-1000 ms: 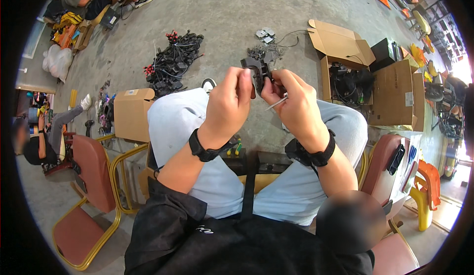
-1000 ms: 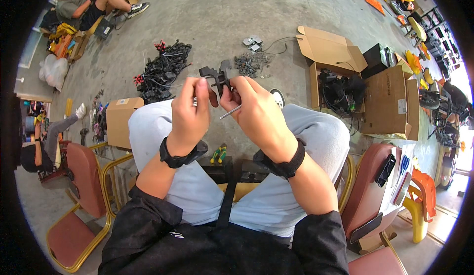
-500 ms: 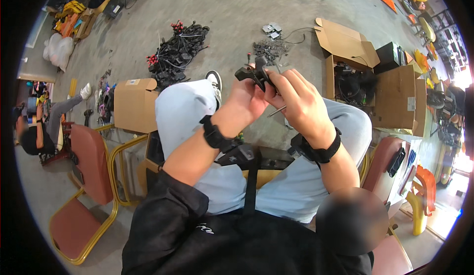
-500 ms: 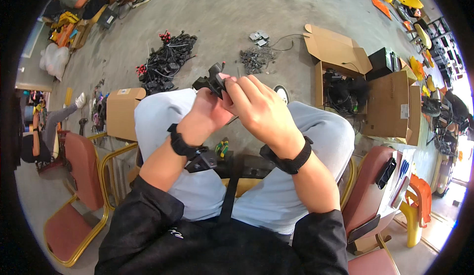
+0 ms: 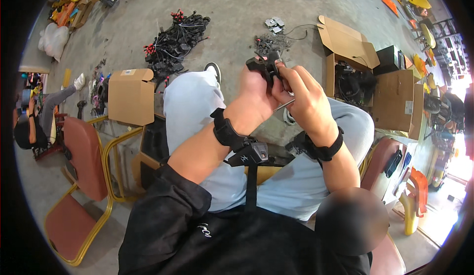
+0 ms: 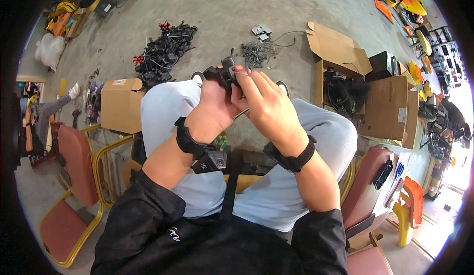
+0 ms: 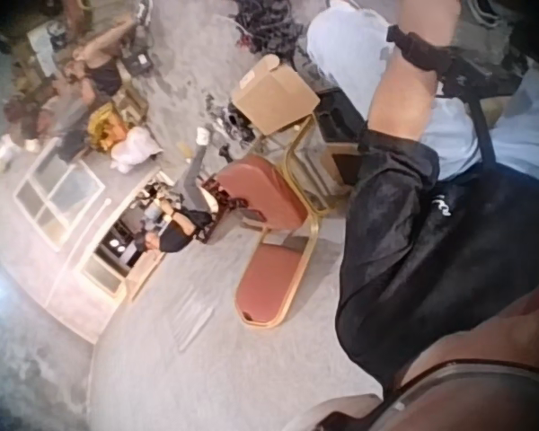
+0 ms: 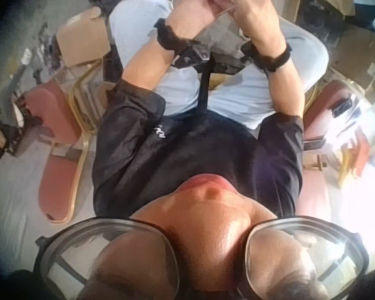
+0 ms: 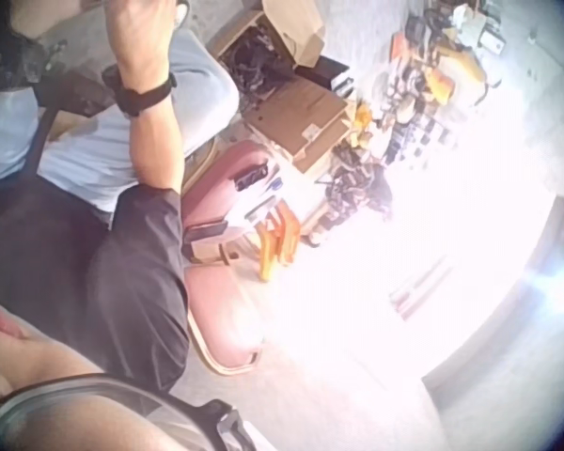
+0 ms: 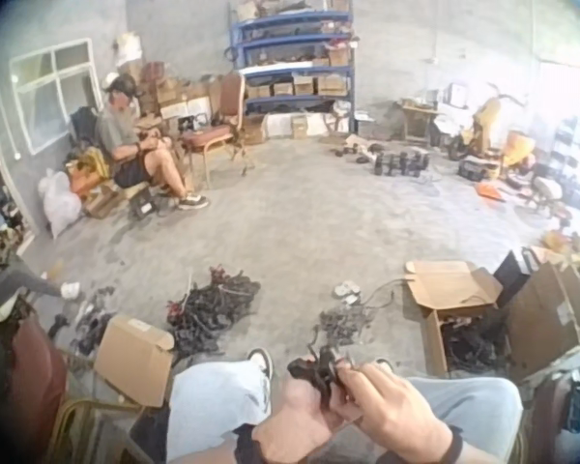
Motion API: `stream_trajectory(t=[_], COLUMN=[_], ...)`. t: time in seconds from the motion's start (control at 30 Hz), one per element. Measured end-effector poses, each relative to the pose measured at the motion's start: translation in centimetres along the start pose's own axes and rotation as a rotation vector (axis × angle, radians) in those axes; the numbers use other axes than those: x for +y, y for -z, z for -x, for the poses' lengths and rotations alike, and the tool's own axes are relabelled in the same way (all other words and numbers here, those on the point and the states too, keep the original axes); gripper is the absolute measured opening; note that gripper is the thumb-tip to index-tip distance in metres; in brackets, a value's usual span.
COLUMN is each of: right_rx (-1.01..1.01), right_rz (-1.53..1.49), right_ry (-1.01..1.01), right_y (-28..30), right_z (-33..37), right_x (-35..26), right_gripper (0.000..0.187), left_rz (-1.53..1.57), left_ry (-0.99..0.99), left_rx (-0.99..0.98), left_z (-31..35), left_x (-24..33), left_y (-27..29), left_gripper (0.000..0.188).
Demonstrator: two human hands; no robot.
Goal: The person is assembling small electronic and mechanical parts, using tools like wire cutters and an Allen key, and organizing components with zip ties.
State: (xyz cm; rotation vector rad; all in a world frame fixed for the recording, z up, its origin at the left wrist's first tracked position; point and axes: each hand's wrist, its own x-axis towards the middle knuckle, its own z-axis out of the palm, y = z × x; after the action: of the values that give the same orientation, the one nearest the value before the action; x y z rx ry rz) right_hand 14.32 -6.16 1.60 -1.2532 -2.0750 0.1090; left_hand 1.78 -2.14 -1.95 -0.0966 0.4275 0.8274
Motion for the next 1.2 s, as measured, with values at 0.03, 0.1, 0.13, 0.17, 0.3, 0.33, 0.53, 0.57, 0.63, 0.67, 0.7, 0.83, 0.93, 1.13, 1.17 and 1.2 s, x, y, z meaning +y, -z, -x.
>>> stream_trajectory(t=[0.03,0.1,0.13,0.17,0.3,0.33,0.53,0.57,0.63,0.67,0.7,0.83,0.93,1.13,1.17,1.2], right_rx=[-0.005,0.009,0.002,-0.008,0.076,0.074,0.033,0.040,0.046,0.067,0.089,0.082,0.150,0.083,0.082,0.086], right_rz=[-0.002,-0.069,-0.073,-0.166,-0.349,-0.350,-0.445,-0.465,-0.485,-0.469,-0.453,-0.289,-0.245,-0.152,-0.154,-0.150], right_ry=[0.001,0.047,0.049,-0.048,-0.239,-0.238,-0.259,-0.261,-0.266,-0.272,-0.275,-0.221,-0.197,-0.196,-0.194,-0.175], right_y=[-0.1,-0.2,-0.1,0.0,-0.4,-0.4,0.0,0.1,0.0,-0.1,-0.1,0.2,-0.3,0.0,0.0,0.0], right_z=[-0.1,-0.4,-0.6,-0.8,-0.9,-1.0,-1.2,-1.2,-1.1,-1.1,-1.1,-1.2,-1.1,-1.0,-1.0,-1.0], right_x=[0.0,-0.2,-0.5,-1.0,-1.5,-1.5,-0.8,-0.6,-0.4,-0.4,-0.4,-0.6,-0.8,-0.7,-0.6,-0.6], right_gripper=[0.034,0.038,0.038,0.039,0.038,0.038,0.025,0.023,0.020,0.019,0.018,0.019,0.023,0.022,0.022,0.022], left_rz=[-0.002,0.002,-0.010,-0.021,-0.146,-0.139,-0.056,0.006,-0.007,-0.020,-0.021,-0.162,-0.241,-0.274,-0.267,-0.266], left_ry=[-0.020,-0.044,-0.066,-0.088,-0.165,-0.168,-0.110,-0.092,-0.120,-0.149,-0.150,-0.210,-0.237,-0.146,-0.118,-0.117], left_rx=[-0.020,-0.036,0.015,0.066,0.364,0.343,0.197,0.149,0.154,0.158,0.156,0.134,0.196,0.190,0.145,0.145], left_z=[0.0,0.1,0.2,0.3,1.1,1.3,0.5,0.1,0.5,0.6,0.6,0.0,-0.2,-0.8,-0.8,-0.6], left_x=[0.0,0.0,0.1,0.1,-0.4,-0.4,0.4,0.5,0.3,0.2,0.3,0.3,0.3,0.8,0.8,0.7], left_y=[0.2,0.4,0.3,0.1,-3.1,-3.3,-1.4,-0.7,-1.5,-1.8,-1.8,-1.1,-1.2,-0.5,-0.4,-0.8], left_gripper=[0.035,0.037,0.037,0.038,0.036,0.035,0.032,0.031,0.029,0.028,0.028,0.024,0.022,0.020,0.021,0.021])
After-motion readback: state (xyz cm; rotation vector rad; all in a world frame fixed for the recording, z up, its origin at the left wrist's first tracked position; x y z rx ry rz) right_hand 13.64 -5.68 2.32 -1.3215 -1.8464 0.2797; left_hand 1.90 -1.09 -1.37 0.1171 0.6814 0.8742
